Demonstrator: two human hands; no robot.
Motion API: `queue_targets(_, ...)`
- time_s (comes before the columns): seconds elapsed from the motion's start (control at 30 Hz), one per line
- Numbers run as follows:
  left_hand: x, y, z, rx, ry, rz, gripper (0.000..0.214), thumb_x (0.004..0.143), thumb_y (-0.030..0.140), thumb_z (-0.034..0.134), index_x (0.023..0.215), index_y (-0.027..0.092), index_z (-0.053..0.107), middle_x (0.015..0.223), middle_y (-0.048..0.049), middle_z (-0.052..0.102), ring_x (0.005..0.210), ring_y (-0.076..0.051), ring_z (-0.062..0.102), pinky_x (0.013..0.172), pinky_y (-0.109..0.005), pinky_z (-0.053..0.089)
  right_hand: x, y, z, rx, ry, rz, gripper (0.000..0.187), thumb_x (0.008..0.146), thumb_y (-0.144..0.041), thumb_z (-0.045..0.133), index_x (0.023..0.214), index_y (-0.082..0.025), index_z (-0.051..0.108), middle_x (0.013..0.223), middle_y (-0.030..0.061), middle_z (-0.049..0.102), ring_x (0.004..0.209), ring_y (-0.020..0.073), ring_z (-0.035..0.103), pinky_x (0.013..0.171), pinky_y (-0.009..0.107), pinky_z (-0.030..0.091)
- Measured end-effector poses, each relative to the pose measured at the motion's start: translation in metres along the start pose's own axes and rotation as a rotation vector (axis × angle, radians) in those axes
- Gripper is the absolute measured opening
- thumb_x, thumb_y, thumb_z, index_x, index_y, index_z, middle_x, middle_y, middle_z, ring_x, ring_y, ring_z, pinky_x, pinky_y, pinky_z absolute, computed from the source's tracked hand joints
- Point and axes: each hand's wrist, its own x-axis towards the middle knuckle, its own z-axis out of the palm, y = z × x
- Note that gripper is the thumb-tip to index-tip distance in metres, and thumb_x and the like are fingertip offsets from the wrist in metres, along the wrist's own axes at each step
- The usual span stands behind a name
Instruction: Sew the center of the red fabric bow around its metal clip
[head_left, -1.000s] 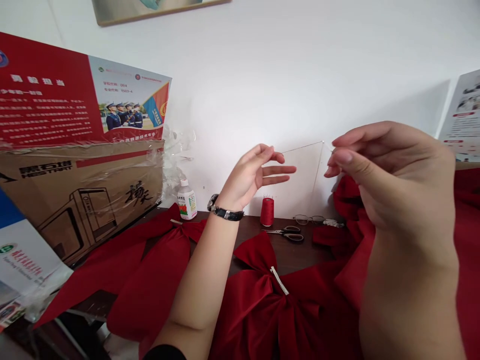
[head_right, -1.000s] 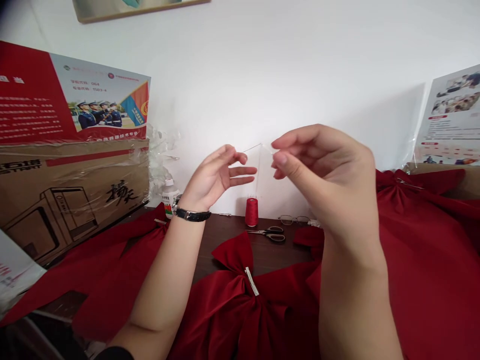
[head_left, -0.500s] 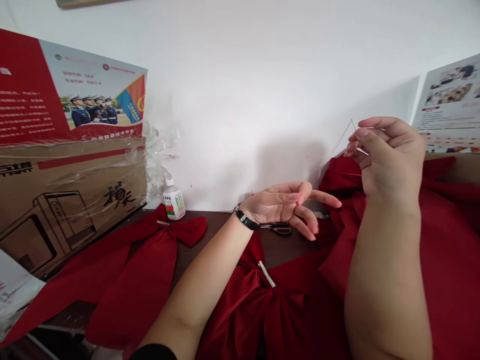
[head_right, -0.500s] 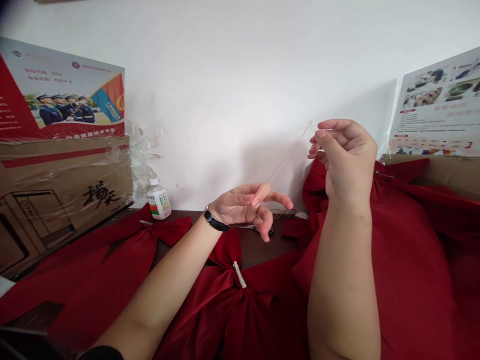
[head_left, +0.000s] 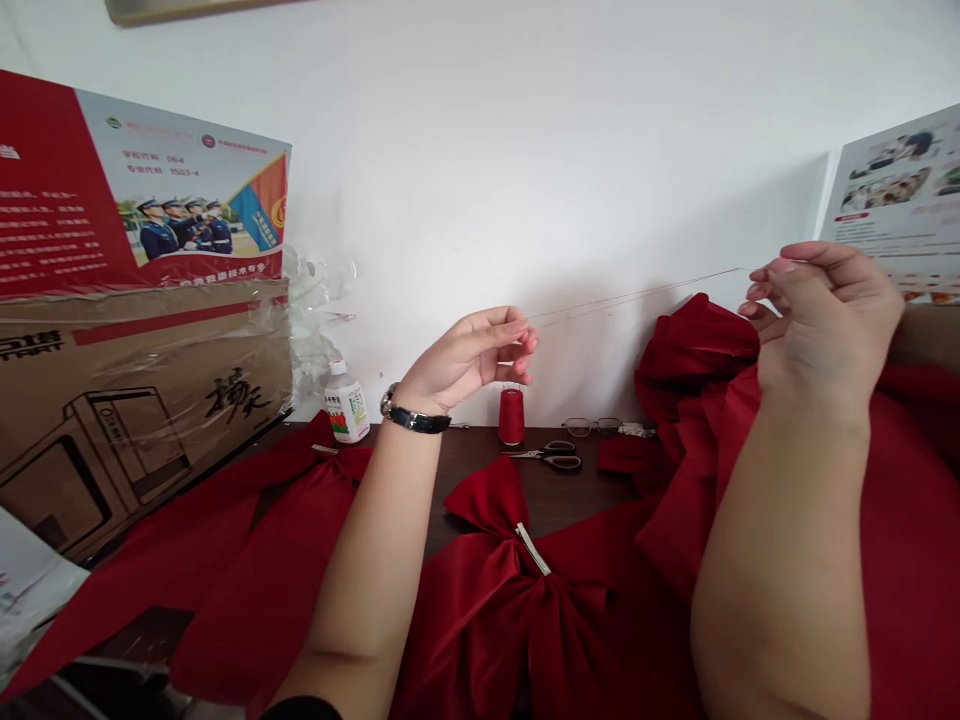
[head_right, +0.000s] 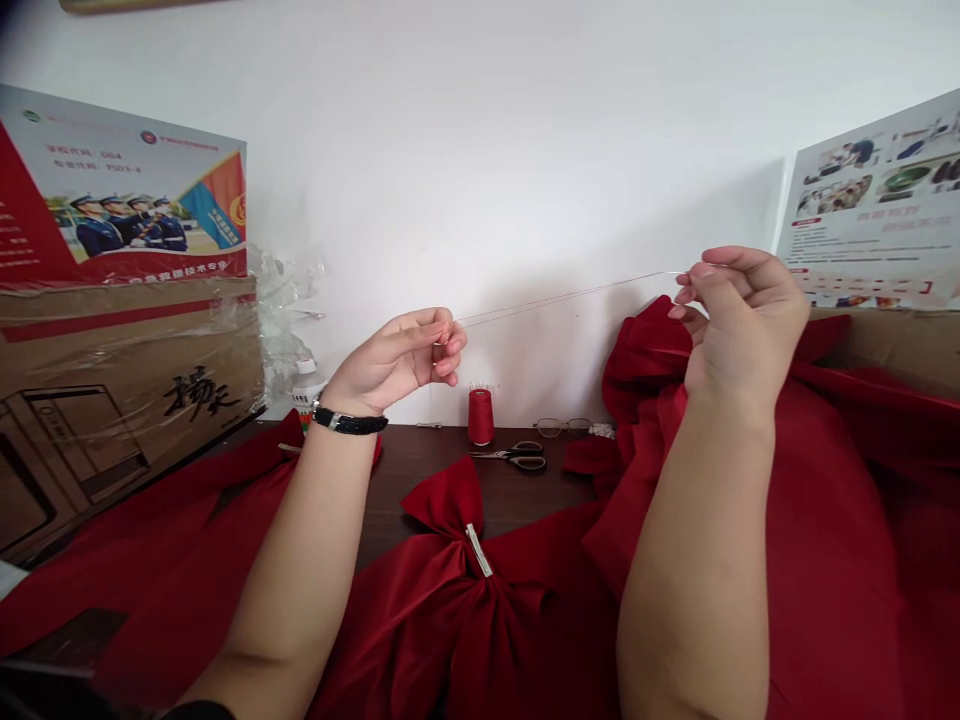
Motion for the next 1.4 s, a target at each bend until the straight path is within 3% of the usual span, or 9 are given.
queue_targets(0.23,-0.007,0.002,-0.035,0.253,0.197,0.005,0.025,0.074,0.034,0.073,0.073,0.014,0.058,0.074,-0.0006,0.057,0.063,-0.007,0.052,0.058,-0.019,0.046,0.0,-0.015,-0.008,-0.04,0.057,-0.139,0.033,0.061,0.011,0.055,0.064,-0.02,0.067,0.051,-0.0009,0.059,0.046,0.0117,0.054,0.036,0.021,0.037)
queue_targets(0.37,-0.006,-0.001,-0.048,0.214,0.258,0.013,0.025,0.072,0.034,0.074,0.074,0.015,0.058,0.074,0.0004,0.058,0.063,-0.006,0.052,0.057,-0.019,0.046,-0.007,-0.025,-0.008,-0.039,0.004,-0.188,0.031,0.062,0.007,0.058,0.066,-0.022,0.069,0.054,-0.0005,0.062,0.05,0.0127,0.057,0.038,0.022,0.036)
queue_targets(0.5,-0.006,-0.004,-0.059,0.177,0.418,0.075,0.025,0.071,0.032,0.076,0.077,0.015,0.059,0.077,0.0006,0.062,0.065,-0.006,0.055,0.057,-0.017,0.046,-0.009,-0.029,-0.009,-0.038,0.009,-0.227,0.03,0.062,0.005,0.059,0.065,-0.023,0.069,0.053,-0.0014,0.06,0.048,0.0129,0.056,0.036,0.024,0.032)
queue_targets(0.67,-0.004,-0.013,-0.073,0.115,0.634,0.191,0.025,0.071,0.033,0.076,0.083,0.016,0.062,0.094,-0.004,0.071,0.085,-0.011,0.065,0.075,-0.022,0.051,-0.003,-0.02,-0.01,-0.006,-0.103,-0.303,0.025,0.06,0.003,0.06,0.07,-0.019,0.068,0.053,-0.0011,0.061,0.048,0.012,0.056,0.035,0.021,0.034)
queue_targets(0.83,-0.003,-0.02,-0.087,0.024,0.67,0.182,0.023,0.071,0.029,0.076,0.083,0.015,0.062,0.091,-0.006,0.073,0.085,-0.013,0.068,0.083,-0.026,0.052,0.0,-0.011,-0.01,-0.032,-0.164,-0.333,0.019,0.058,-0.005,0.066,0.073,-0.016,0.067,0.055,-0.0013,0.061,0.05,0.011,0.057,0.039,0.021,0.039)
queue_targets(1.07,-0.009,-0.018,-0.093,0.172,0.68,0.173,0.023,0.072,0.031,0.075,0.08,0.014,0.064,0.085,-0.0044,0.071,0.07,-0.008,0.065,0.073,-0.022,0.053,-0.001,-0.009,-0.01,-0.128,-0.203,-0.386,0.018,0.059,-0.012,0.072,0.076,-0.016,0.067,0.057,0.0002,0.06,0.054,0.0133,0.06,0.042,0.024,0.039)
queue_targets(1.4,-0.006,-0.018,-0.096,-0.077,0.794,0.24,0.004,0.082,0.013,0.064,0.079,0.011,0.064,0.081,-0.0044,0.071,0.074,-0.007,0.068,0.075,-0.017,0.054,-0.003,-0.011,-0.005,-0.077,-0.219,-0.437,0.018,0.059,-0.011,0.07,0.076,-0.018,0.07,0.059,0.0001,0.06,0.055,0.0137,0.06,0.042,0.026,0.036)
